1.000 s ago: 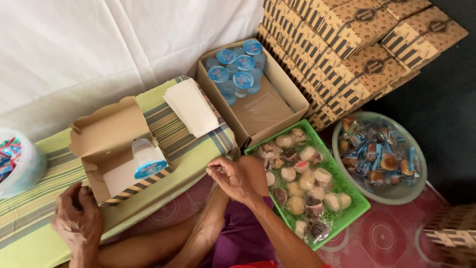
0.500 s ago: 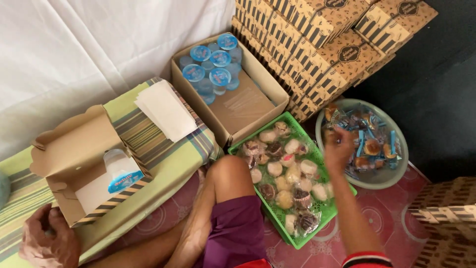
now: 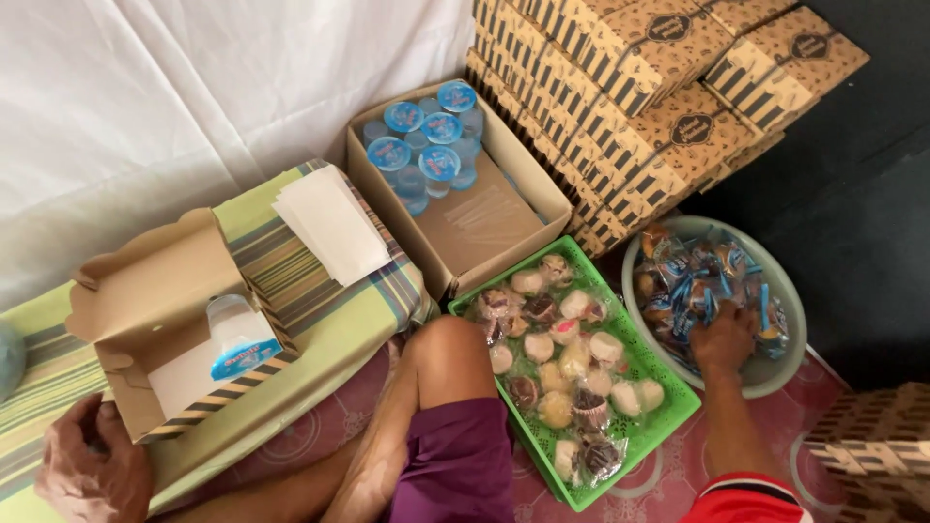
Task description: Assembling snack boxes by placing a napkin, a cup of water, and various snacks into a cardboard box.
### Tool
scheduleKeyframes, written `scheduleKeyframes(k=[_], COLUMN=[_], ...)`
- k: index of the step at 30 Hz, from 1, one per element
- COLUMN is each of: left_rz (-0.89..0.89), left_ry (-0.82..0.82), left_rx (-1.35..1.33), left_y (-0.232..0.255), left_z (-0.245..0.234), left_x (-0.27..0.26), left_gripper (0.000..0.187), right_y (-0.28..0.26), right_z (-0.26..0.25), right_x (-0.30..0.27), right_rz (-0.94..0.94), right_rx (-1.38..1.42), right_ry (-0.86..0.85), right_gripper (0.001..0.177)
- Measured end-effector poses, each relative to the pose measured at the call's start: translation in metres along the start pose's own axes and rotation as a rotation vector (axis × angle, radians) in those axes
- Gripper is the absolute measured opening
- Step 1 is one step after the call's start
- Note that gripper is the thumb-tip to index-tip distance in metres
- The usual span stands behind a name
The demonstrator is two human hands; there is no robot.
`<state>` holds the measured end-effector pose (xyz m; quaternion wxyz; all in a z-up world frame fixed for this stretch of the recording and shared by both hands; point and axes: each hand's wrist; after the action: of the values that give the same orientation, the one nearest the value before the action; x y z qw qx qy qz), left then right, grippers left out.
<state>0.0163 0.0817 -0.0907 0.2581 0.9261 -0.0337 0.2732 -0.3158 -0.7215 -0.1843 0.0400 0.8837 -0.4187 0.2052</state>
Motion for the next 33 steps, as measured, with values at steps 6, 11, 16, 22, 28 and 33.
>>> scheduleKeyframes(k=[6, 11, 16, 22, 28, 33], left_rz=[0.023, -0.027, -0.047, -0.030, -0.197, -0.145], left_ry=[-0.006, -0.022, -0.041, 0.009, 0.076, -0.178], left_rx=[0.035, 0.051, 0.009, -0.236, -0.681, -1.076], left_y=[0.012, 0.020, 0.015, 0.026, 0.070, 0.145], left_z=[-0.007, -0.013, -0.011, -0.022, -0.059, -0.103], left_x=[0.003, 0.003, 0.005, 0.006, 0.009, -0.007], left_gripper=[0.016, 0.017, 0.019, 0.015, 0.013, 0.045], right_y=[-0.001, -0.006, 0.016, -0.081, -0.184, -0.289], right_z=[-0.010, -0.035, -0.040, -0.149, -0.171, -0.156], right_x=[-0.002, -0.001, -0.001, -0.017, -0.036, -0.062], right_rz=[-0.048, 0.096, 0.010, 0.328, 0.037, -0.021], right_rx=[-0.268, -0.110, 0.239, 1.662, 2.060, 2.243], right_ry=[0.183, 0.013, 0.259, 0.137, -0.162, -0.514], right_gripper=[0.016, 0.019, 0.011, 0.013, 0.023, 0.024])
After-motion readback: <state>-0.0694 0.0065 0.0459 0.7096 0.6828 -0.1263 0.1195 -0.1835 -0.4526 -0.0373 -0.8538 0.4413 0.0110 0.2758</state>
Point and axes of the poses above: each hand's wrist, its own x-axis towards the middle knuckle, its own z-axis out of the palm, y = z × x, and after that the axes turned 6 degrees about -z, right-handed
